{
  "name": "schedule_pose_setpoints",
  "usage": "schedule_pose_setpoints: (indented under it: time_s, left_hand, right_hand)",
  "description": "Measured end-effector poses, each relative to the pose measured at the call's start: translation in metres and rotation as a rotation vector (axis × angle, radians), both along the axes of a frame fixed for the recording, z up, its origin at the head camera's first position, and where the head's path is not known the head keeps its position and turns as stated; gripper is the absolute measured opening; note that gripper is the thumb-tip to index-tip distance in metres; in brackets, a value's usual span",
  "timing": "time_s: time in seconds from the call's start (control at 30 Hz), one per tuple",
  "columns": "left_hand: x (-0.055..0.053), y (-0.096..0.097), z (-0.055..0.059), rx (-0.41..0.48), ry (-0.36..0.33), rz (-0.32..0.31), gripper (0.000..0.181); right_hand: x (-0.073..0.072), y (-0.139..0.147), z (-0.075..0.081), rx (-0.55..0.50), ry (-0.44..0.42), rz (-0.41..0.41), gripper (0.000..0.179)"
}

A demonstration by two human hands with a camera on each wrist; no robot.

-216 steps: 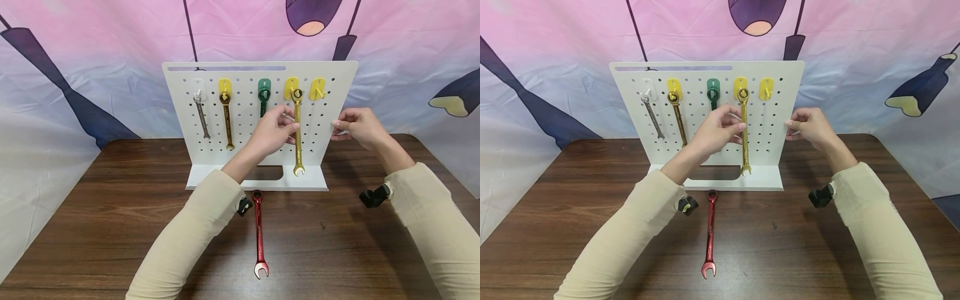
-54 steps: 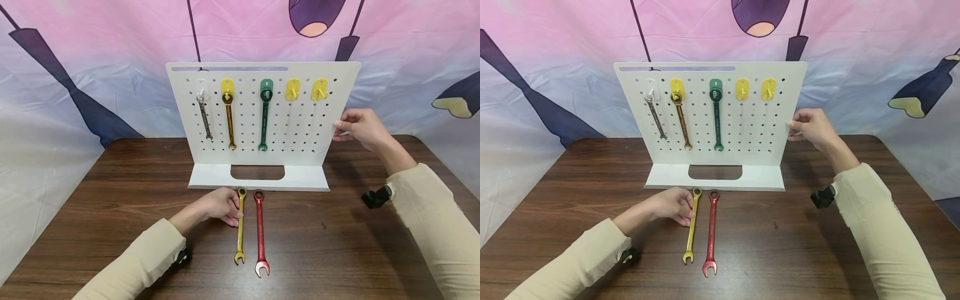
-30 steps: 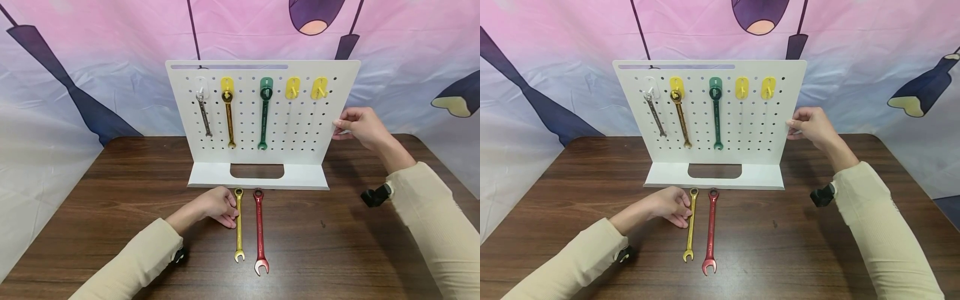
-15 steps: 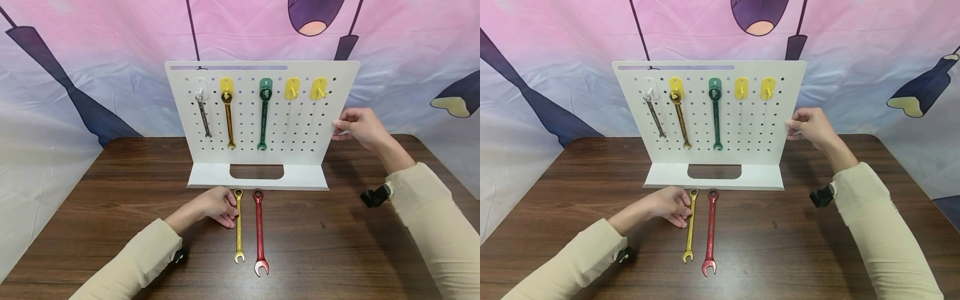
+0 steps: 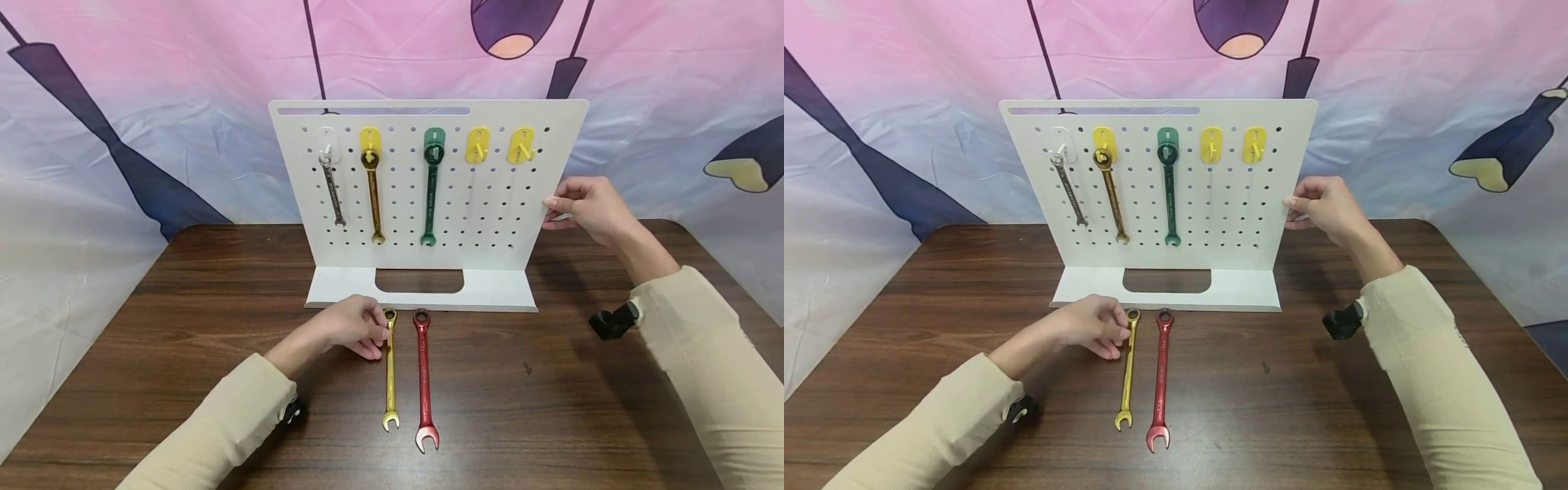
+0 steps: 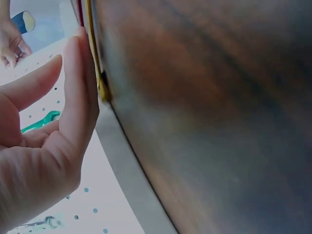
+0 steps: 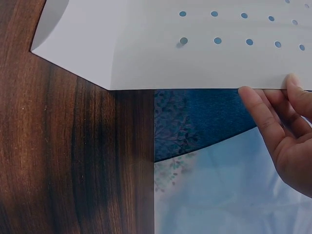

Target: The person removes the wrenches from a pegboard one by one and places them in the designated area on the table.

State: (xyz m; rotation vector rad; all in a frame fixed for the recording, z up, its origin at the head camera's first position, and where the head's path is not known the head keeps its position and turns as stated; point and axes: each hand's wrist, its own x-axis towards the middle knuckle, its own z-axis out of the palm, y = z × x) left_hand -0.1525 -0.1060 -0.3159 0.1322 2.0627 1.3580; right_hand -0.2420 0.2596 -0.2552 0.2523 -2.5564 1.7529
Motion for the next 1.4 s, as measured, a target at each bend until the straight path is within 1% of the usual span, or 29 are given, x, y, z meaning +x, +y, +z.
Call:
schedule_pose_setpoints:
  time_s: [0.2,0.37,0.53,0.7,0.87,1.07,1.17,1.3,1.4]
  left_hand:
    - [-0.007,-0.001,0.008,-0.015,0.064,-0.014,0.011]
    - [-0.013,-0.002,0.014,-0.024,0.113,0.009,0.013]
    - [-0.017,-0.001,0.017,-0.042,0.17,0.022,0.015]
    - [-0.023,0.004,0.02,-0.074,0.23,0.023,0.015]
    - [-0.03,0.011,0.026,-0.065,0.284,0.035,0.014]
    - [-0.035,0.019,0.032,-0.068,0.298,0.056,0.021]
    - [-0.038,0.023,0.032,-0.067,0.303,0.072,0.026]
    - [-0.043,0.027,0.033,-0.043,0.309,0.102,0.032]
    - [-0.047,0.031,0.034,-0.05,0.327,0.119,0.035]
  right_hand:
    - [-0.001,0.0,0.0,-0.023,-0.003,0.003,0.017]
    - [0.0,0.0,0.0,-0.026,-0.005,0.005,0.017]
    - [0.001,0.0,0.001,-0.032,-0.014,0.007,0.017]
    - [0.001,-0.001,0.001,-0.046,-0.016,0.009,0.017]
    - [0.001,-0.001,0.001,-0.057,-0.014,0.012,0.017]
    - [0.0,-0.001,0.001,-0.052,-0.007,0.012,0.017]
    - [0.001,-0.001,0.001,-0.042,-0.01,0.008,0.017]
    - [0.001,-0.002,0.001,-0.039,-0.01,0.003,0.016]
    - [0.001,-0.002,0.001,-0.04,-0.009,0.003,0.016]
